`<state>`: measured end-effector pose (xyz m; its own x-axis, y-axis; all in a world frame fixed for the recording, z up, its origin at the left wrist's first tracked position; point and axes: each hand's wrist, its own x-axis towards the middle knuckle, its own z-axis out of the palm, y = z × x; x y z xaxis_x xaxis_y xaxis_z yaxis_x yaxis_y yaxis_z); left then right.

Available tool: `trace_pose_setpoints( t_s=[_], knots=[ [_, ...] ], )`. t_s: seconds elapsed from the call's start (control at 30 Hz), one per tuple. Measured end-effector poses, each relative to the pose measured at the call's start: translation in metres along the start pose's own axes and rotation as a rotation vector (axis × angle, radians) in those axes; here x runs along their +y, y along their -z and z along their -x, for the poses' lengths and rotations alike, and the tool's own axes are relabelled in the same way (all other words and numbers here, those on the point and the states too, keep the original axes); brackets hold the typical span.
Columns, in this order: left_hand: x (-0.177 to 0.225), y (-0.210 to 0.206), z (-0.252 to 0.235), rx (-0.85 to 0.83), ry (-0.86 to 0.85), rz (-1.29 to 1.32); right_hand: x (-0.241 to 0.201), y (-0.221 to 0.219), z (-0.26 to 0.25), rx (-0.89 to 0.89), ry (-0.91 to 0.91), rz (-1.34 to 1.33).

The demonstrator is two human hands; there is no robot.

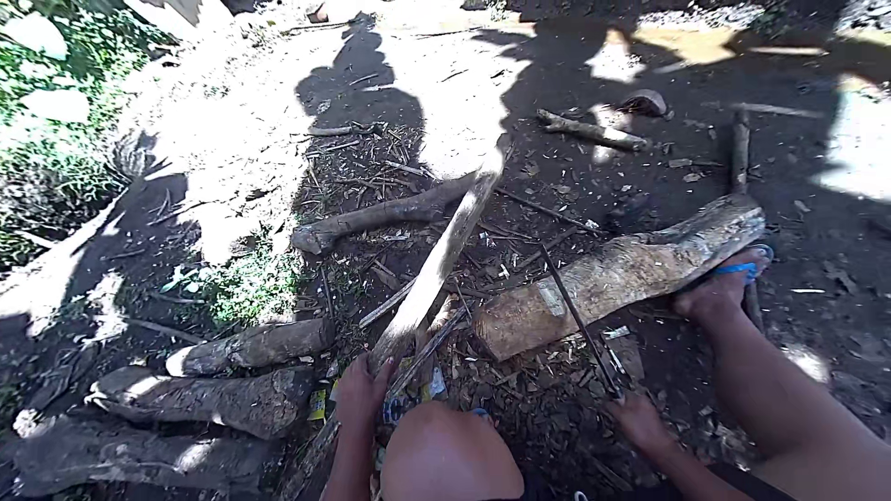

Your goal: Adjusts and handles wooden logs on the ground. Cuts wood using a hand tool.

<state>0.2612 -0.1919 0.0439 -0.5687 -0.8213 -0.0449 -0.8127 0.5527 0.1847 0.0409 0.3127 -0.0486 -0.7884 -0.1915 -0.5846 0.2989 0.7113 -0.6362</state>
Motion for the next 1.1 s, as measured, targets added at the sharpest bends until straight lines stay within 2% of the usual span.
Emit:
trace_pose_setpoints(
  t_s=[0.2, 0.37, 0.5, 0.6, 0.7, 0.8, 0.93, 1.1],
  knots=[
    [-0.001, 0.010, 0.025, 0.256, -0.421, -0.077, -0.030, 0.012, 0.017, 0.129, 0.076, -0.102],
    [0.004, 0.007, 0.039, 0.327, -0.618, -0.083, -0.040, 0.026, 0.029, 0.193, 0.128, -0.143],
    [-0.005, -0.013, 0.038, 0.382, -0.624, -0.042, -0.053, 0.034, 0.030, 0.208, 0.188, -0.122],
    [-0.022, -0.043, 0.033, 0.458, -0.640, -0.055, -0.074, 0.045, 0.031, 0.176, 0.242, -0.090],
    [-0.022, -0.056, 0.037, 0.466, -0.630, -0.022, -0.093, 0.052, 0.029, 0.087, 0.271, -0.080],
    [-0.017, -0.059, 0.042, 0.465, -0.599, -0.020, -0.103, 0.053, 0.017, -0.035, 0.206, 0.009],
    [-0.017, -0.066, 0.046, 0.469, -0.569, -0.049, -0.084, 0.043, -0.004, -0.159, 0.037, 0.097],
    [-0.006, -0.064, 0.052, 0.420, -0.527, 0.013, -0.049, 0.030, 0.003, -0.152, -0.035, 0.124]
  ],
)
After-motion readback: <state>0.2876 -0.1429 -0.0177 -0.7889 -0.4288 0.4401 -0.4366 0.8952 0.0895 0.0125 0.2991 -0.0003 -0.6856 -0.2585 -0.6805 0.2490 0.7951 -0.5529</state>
